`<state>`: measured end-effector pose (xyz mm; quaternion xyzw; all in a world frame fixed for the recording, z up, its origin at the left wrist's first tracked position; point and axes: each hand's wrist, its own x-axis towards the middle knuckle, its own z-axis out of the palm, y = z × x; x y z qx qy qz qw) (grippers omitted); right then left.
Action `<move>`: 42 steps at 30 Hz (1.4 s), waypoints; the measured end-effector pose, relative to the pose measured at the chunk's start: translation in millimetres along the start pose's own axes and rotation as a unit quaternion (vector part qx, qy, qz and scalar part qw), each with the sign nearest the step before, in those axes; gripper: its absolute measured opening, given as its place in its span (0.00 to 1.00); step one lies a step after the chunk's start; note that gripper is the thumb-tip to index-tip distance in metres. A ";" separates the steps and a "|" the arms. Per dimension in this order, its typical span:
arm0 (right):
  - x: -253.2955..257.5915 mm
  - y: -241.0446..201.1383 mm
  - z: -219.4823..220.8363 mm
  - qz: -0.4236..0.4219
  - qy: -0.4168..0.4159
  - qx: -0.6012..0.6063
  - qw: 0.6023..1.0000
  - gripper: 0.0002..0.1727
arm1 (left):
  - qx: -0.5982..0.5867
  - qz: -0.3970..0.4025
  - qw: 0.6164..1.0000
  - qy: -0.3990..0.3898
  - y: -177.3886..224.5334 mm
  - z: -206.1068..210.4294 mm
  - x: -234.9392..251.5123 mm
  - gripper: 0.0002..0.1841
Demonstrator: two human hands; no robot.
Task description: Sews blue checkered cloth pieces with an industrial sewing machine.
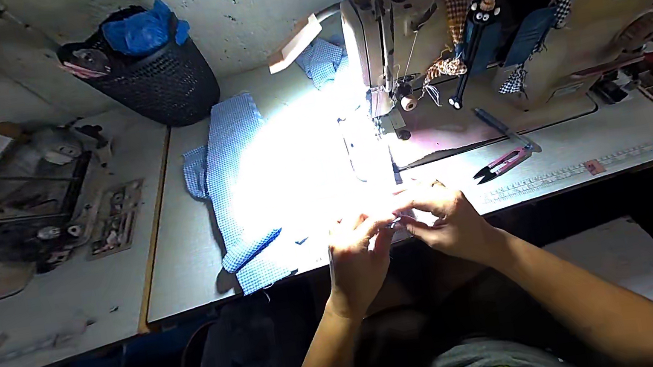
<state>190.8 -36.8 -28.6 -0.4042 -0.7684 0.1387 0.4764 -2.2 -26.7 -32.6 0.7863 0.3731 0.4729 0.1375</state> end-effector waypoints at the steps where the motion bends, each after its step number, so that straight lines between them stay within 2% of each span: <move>1: 0.4 0.9 1.2 0.015 0.007 0.015 1.000 0.08 | -0.031 -0.019 0.999 0.006 0.7 -0.5 1.1 0.06; 5: 9.2 -0.9 1.3 0.062 0.023 0.050 0.997 0.08 | -0.185 -0.122 0.974 0.039 2.1 -2.1 11.2 0.04; 9: 21.4 -3.0 0.4 0.051 0.027 0.056 0.997 0.07 | -0.223 -0.142 0.963 0.059 3.1 -4.2 18.3 0.06; 17: 26.2 -3.7 0.7 0.013 0.032 0.046 0.998 0.07 | -0.187 -0.090 0.976 0.071 -1.1 -4.8 21.4 0.08; 20: 25.5 -3.0 -0.5 0.003 0.027 0.045 0.999 0.08 | -0.121 -0.061 0.988 0.074 0.9 -5.5 18.6 0.07; 23: 26.0 -3.6 -5.1 -0.047 0.005 0.013 0.999 0.07 | -0.065 -0.034 0.995 0.069 2.1 -9.0 17.8 0.06; 27: 11.2 0.9 -6.3 -0.083 -0.044 -0.024 0.995 0.12 | -0.033 0.010 0.999 -0.011 -7.0 -12.9 12.8 0.06; 29: -5.1 6.3 -0.1 -0.058 -0.053 -0.026 0.997 0.11 | -0.029 0.028 0.994 -0.101 -17.4 -14.9 14.6 0.08; 31: -22.9 12.2 8.4 -0.042 -0.054 -0.027 0.997 0.10 | -0.084 0.042 0.973 -0.212 -28.3 -16.0 28.6 0.14; 33: -37.7 14.8 15.8 -0.039 -0.056 -0.036 0.997 0.10 | -0.115 0.027 0.954 -0.276 -37.4 -10.3 45.2 0.18; 36: -45.9 11.5 20.1 -0.030 -0.053 -0.059 0.996 0.11 | -0.017 -0.013 0.946 -0.324 -56.5 9.8 65.4 0.22; 39: -48.4 12.5 22.4 -0.040 -0.032 -0.104 0.993 0.13 | 0.118 0.048 0.948 -0.293 -72.6 19.3 79.8 0.23; 42: -53.2 13.3 21.2 -0.035 -0.029 -0.093 0.995 0.12 | 0.146 0.067 0.946 -0.282 -75.6 16.8 76.1 0.24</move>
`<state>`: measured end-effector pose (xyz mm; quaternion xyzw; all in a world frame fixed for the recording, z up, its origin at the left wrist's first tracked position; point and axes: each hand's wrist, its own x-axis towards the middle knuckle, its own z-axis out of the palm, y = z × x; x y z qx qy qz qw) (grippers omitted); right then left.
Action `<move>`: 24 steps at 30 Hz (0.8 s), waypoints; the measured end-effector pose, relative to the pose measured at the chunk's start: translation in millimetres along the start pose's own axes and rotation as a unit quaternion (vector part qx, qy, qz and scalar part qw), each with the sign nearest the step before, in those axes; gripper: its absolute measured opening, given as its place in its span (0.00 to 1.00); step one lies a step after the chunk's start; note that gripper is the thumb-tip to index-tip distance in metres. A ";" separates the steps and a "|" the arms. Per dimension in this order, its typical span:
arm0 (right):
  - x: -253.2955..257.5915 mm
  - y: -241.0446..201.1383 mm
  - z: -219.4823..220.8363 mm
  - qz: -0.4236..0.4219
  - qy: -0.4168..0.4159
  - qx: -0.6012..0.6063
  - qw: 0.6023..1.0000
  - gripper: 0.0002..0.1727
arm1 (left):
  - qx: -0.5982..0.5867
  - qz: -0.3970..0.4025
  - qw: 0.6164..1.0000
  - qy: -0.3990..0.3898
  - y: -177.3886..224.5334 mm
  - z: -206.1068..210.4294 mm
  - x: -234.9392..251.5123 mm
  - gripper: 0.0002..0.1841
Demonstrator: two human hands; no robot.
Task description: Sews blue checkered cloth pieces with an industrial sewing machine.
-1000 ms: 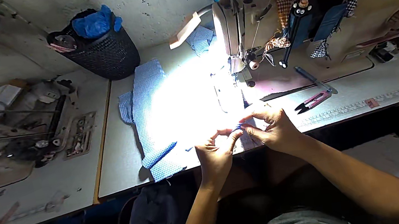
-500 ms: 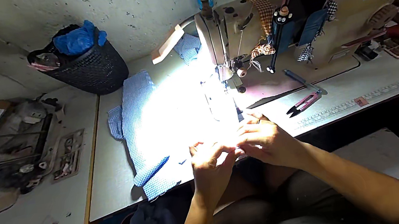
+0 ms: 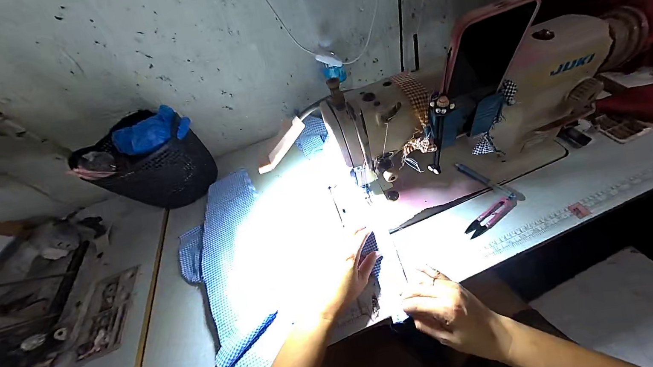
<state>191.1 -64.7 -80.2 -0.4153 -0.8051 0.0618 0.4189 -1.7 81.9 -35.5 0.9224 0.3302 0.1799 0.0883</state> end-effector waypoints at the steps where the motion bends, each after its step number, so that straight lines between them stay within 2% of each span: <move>1: 0.2 0.6 -0.3 0.002 0.004 0.004 1.000 0.13 | 0.003 -0.005 1.000 -0.003 1.7 -2.4 -0.4 0.25; 2: 1.1 0.7 -0.4 0.004 0.009 0.006 1.000 0.13 | 0.014 -0.023 0.999 -0.024 7.4 -9.9 0.5 0.25; 4: 2.8 -0.4 -0.3 0.010 0.015 0.010 1.000 0.13 | 0.021 -0.115 0.981 -0.153 34.8 -42.8 10.0 0.27; 5: 3.7 -0.7 -0.4 0.014 0.016 0.011 1.000 0.12 | 0.010 -0.130 0.978 -0.164 36.9 -44.6 12.0 0.27; 6: 4.9 -0.2 -0.7 0.019 0.015 0.013 1.000 0.12 | 0.004 -0.107 0.985 -0.134 28.7 -35.6 9.8 0.27; 8: 9.1 3.2 -0.9 0.033 0.016 0.012 0.999 0.12 | 0.026 -0.027 0.999 -0.022 4.7 -10.6 7.0 0.25; 9: 12.8 5.8 -0.3 0.039 0.018 0.012 0.999 0.11 | 0.040 -0.012 0.999 -0.001 -1.3 -7.1 9.4 0.25; 16: 45.6 28.4 -8.7 0.084 -0.007 0.040 0.996 0.10 | 0.006 -0.047 0.998 -0.046 -20.6 -9.3 38.5 0.25; 19: 57.9 38.3 -10.5 0.098 -0.014 0.067 0.993 0.10 | 0.002 -0.040 0.999 -0.015 -29.5 -7.9 50.1 0.23; 22: 66.8 49.3 -7.3 0.099 -0.006 0.084 0.991 0.10 | 0.051 -0.056 0.996 -0.043 -4.3 -42.0 62.1 0.21; 24: 73.9 56.1 -6.8 0.097 -0.002 0.087 0.992 0.10 | 0.048 -0.035 0.998 0.035 -25.0 -15.7 57.5 0.19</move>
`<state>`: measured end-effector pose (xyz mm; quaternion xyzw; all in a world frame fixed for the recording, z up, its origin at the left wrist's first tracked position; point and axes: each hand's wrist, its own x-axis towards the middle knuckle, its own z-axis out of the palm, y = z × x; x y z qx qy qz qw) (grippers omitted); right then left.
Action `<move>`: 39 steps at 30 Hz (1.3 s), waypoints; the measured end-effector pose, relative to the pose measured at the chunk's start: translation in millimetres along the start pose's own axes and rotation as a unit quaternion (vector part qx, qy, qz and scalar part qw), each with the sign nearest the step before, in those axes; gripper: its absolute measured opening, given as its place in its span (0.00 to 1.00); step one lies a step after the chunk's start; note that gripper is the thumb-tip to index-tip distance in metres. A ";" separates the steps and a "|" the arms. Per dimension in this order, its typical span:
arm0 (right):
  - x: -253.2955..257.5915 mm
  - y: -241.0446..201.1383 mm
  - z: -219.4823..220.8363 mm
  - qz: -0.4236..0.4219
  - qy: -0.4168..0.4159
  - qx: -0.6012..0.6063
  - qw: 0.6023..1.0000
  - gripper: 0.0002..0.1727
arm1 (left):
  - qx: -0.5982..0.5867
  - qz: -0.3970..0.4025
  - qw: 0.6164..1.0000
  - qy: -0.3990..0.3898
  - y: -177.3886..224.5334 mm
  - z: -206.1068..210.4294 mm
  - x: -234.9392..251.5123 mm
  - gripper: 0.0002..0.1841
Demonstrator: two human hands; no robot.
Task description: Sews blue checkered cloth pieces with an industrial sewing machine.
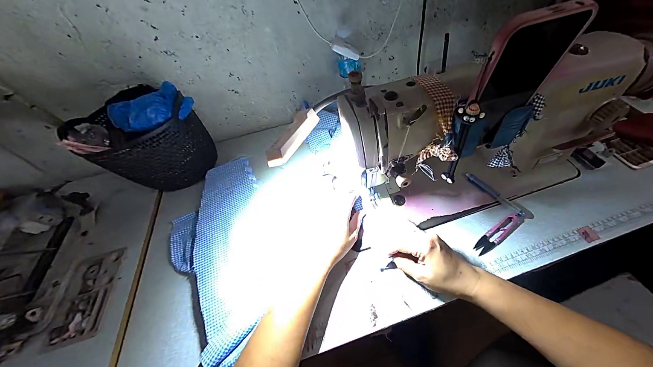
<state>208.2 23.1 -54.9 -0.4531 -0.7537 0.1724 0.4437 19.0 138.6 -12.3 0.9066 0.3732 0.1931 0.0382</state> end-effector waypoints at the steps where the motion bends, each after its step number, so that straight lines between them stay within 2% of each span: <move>1: 4.8 3.2 -0.4 -0.004 0.002 0.006 1.000 0.09 | -0.026 0.017 0.999 0.043 -5.8 13.0 -4.3 0.18; 2: 10.1 6.9 -0.4 -0.008 0.005 0.016 1.000 0.09 | -0.073 0.040 0.994 0.074 -4.8 19.8 -9.4 0.17; 4: 17.2 13.8 0.0 -0.002 0.004 0.031 1.000 0.09 | -0.188 0.046 0.979 0.063 11.1 22.0 -25.8 0.15; 6: 23.3 19.6 -0.2 0.005 0.003 0.027 1.000 0.10 | -0.240 0.028 0.969 0.054 24.4 21.9 -40.3 0.14; 9: 32.8 26.4 2.4 -0.007 0.008 0.024 1.000 0.08 | -0.216 0.018 0.974 0.068 19.5 27.4 -48.8 0.15; 13: 40.6 30.0 2.0 -0.021 0.015 0.015 1.000 0.08 | -0.121 0.079 0.984 0.108 7.6 31.3 -41.3 0.11; 17: 42.2 29.3 5.5 -0.022 0.027 -0.031 0.999 0.07 | -0.118 0.086 0.985 0.088 4.7 35.6 -34.9 0.14; 21: 33.5 20.5 -2.9 -0.012 -0.011 -0.054 0.998 0.14 | -0.092 0.077 0.989 0.087 3.3 37.5 -27.2 0.14; 25: 9.6 17.0 -42.4 0.024 -0.006 -0.132 0.991 0.16 | -0.125 0.045 0.990 0.050 3.8 35.7 -22.9 0.14; 28: -13.1 24.7 -93.7 0.065 0.086 -0.250 0.962 0.13 | -0.122 -0.023 0.990 -0.060 22.6 5.4 -15.2 0.14; 31: -34.1 33.9 -150.6 0.143 0.171 -0.335 0.915 0.17 | -0.102 -0.053 0.988 -0.102 40.5 -21.3 -8.7 0.13; 32: -40.3 39.9 -165.8 0.159 0.190 -0.360 0.899 0.19 | -0.101 -0.053 0.988 -0.101 40.5 -22.1 -8.2 0.13; 34: -50.9 56.5 -186.1 0.176 0.210 -0.404 0.873 0.24 | -0.130 0.028 0.991 0.008 11.3 19.6 -11.1 0.12; 35: -55.4 64.5 -192.2 0.175 0.208 -0.420 0.866 0.26 | -0.140 0.053 0.988 0.035 0.3 33.8 -10.1 0.11; 39: -66.9 82.4 -196.8 0.165 0.189 -0.426 0.869 0.31 | -0.153 0.018 0.988 -0.005 1.6 31.6 -9.5 0.12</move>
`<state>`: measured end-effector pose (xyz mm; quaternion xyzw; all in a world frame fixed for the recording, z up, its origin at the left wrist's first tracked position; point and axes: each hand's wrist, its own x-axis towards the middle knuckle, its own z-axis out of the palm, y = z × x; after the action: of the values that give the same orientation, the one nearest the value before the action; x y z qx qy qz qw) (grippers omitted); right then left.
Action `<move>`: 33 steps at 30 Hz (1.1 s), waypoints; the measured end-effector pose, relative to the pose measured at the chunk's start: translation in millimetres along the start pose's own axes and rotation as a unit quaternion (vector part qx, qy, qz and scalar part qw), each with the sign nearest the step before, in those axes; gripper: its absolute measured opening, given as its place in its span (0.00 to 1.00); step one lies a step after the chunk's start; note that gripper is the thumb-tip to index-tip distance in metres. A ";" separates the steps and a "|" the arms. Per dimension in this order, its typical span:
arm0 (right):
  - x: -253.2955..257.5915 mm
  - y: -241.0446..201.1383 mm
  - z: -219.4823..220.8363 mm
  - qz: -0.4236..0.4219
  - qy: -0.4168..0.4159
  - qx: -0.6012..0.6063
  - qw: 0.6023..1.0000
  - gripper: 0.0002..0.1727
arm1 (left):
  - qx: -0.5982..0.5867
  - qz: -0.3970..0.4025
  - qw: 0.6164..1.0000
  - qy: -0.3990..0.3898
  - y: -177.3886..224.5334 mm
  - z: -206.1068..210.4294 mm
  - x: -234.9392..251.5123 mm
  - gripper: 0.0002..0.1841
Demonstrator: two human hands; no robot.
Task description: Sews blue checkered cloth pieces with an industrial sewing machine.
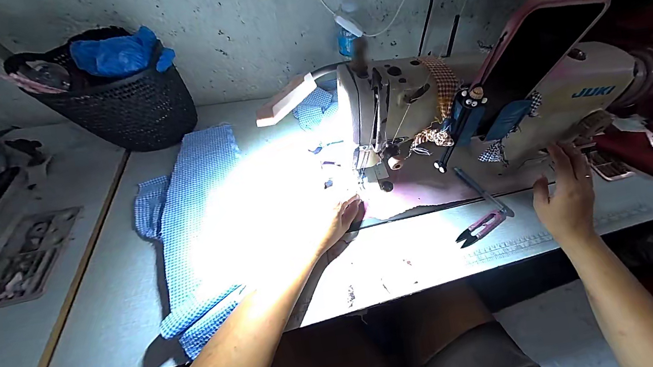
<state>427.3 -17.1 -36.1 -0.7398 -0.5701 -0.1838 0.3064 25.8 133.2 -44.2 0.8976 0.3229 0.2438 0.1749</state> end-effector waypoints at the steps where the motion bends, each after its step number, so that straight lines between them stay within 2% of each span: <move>1: -2.1 0.0 3.0 0.003 0.001 0.008 1.000 0.31 | 0.003 -0.015 1.000 -0.010 7.9 -4.8 0.7 0.12; 3: -6.2 -0.6 9.0 0.011 0.006 0.015 1.000 0.33 | -0.005 -0.077 0.995 -0.056 31.9 -20.6 5.1 0.13; 5: -7.4 -0.8 12.0 0.013 0.012 0.015 1.000 0.33 | -0.007 -0.096 0.993 -0.061 37.4 -24.5 7.3 0.13; 6: -7.7 -0.8 12.5 0.012 0.014 0.014 1.000 0.33 | -0.006 -0.078 0.996 -0.047 31.7 -21.8 6.5 0.13; 9: -8.9 0.1 13.7 0.012 0.019 0.016 1.000 0.34 | 0.026 0.064 0.996 0.059 -8.5 -0.1 6.1 0.11; 21: -7.5 -3.0 14.2 0.023 0.009 -0.015 1.000 0.37 | 0.033 0.062 0.995 0.069 -26.5 -4.9 26.3 0.11; 27: -7.9 -2.1 15.3 0.000 0.029 -0.033 0.999 0.18 | 0.031 0.046 0.997 0.052 -29.7 -7.1 28.6 0.11; 33: -10.0 -2.6 16.1 -0.022 0.030 -0.046 0.998 0.17 | -0.005 0.055 0.997 0.057 -24.7 -5.1 26.7 0.11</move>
<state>420.8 -13.4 -53.6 -0.7348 -0.5672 -0.2388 0.2852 28.8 169.8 -43.0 0.8979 0.2815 0.3051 0.1467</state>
